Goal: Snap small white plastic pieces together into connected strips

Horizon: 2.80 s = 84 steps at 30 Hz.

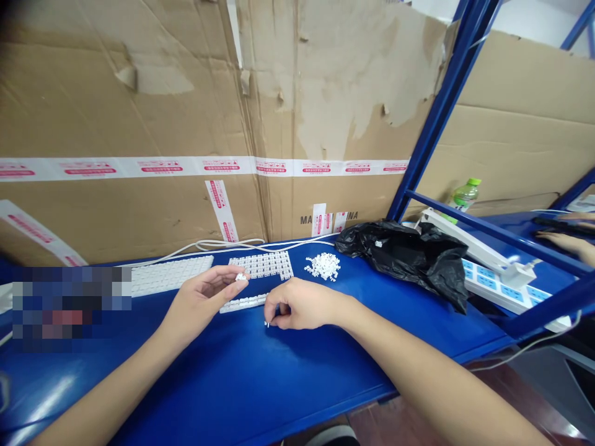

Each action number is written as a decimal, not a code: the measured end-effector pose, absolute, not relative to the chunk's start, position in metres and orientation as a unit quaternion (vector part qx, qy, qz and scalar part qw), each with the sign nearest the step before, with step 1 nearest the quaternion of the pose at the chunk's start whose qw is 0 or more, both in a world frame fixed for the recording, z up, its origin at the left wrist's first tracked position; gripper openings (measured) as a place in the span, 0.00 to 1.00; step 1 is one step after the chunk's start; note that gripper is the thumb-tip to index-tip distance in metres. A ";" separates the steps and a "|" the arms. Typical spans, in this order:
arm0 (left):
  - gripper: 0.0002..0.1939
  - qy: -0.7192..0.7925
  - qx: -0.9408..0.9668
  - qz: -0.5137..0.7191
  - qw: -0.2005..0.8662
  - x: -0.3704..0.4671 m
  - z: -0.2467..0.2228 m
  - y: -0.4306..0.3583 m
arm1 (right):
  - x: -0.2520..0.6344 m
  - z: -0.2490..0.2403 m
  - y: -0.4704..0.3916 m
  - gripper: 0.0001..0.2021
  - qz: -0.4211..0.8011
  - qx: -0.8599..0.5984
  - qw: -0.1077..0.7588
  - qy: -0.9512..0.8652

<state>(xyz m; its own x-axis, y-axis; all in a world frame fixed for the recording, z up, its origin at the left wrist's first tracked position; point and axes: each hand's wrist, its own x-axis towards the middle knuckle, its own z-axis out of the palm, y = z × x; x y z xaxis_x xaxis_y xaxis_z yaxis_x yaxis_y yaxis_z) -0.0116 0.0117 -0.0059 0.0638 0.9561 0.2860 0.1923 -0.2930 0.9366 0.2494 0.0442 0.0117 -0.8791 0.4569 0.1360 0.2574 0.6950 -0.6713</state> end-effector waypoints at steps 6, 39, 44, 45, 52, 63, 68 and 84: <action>0.19 0.442 0.640 0.484 0.402 -0.008 -0.006 0.007 | 0.252 0.019 0.048 0.07 0.341 -0.240 0.344 -0.841; 0.19 0.428 0.650 0.429 0.459 0.001 0.003 -0.005 | 0.240 0.009 0.034 0.07 0.105 -0.137 0.421 -0.891; 0.18 0.437 0.634 0.436 0.466 0.002 0.003 -0.006 | 0.239 0.009 0.032 0.07 0.087 -0.141 0.417 -0.894; 0.18 0.440 0.632 0.438 0.464 0.003 0.003 -0.006 | 0.239 0.010 0.031 0.07 0.084 -0.137 0.417 -0.895; 0.17 0.450 0.642 0.434 0.444 0.001 0.003 -0.004 | 0.241 0.013 0.035 0.06 0.119 -0.125 0.428 -0.887; 0.21 0.455 0.612 0.475 0.440 0.001 0.001 -0.001 | 0.279 0.025 0.065 0.05 0.077 -0.496 0.157 -0.851; 0.20 0.454 0.614 0.467 0.446 0.001 0.000 -0.001 | 0.274 0.019 0.062 0.08 0.061 -0.496 0.112 -0.859; 0.18 0.441 0.614 0.448 0.476 -0.001 -0.003 0.000 | 0.266 0.013 0.063 0.06 0.335 -0.401 0.333 -0.785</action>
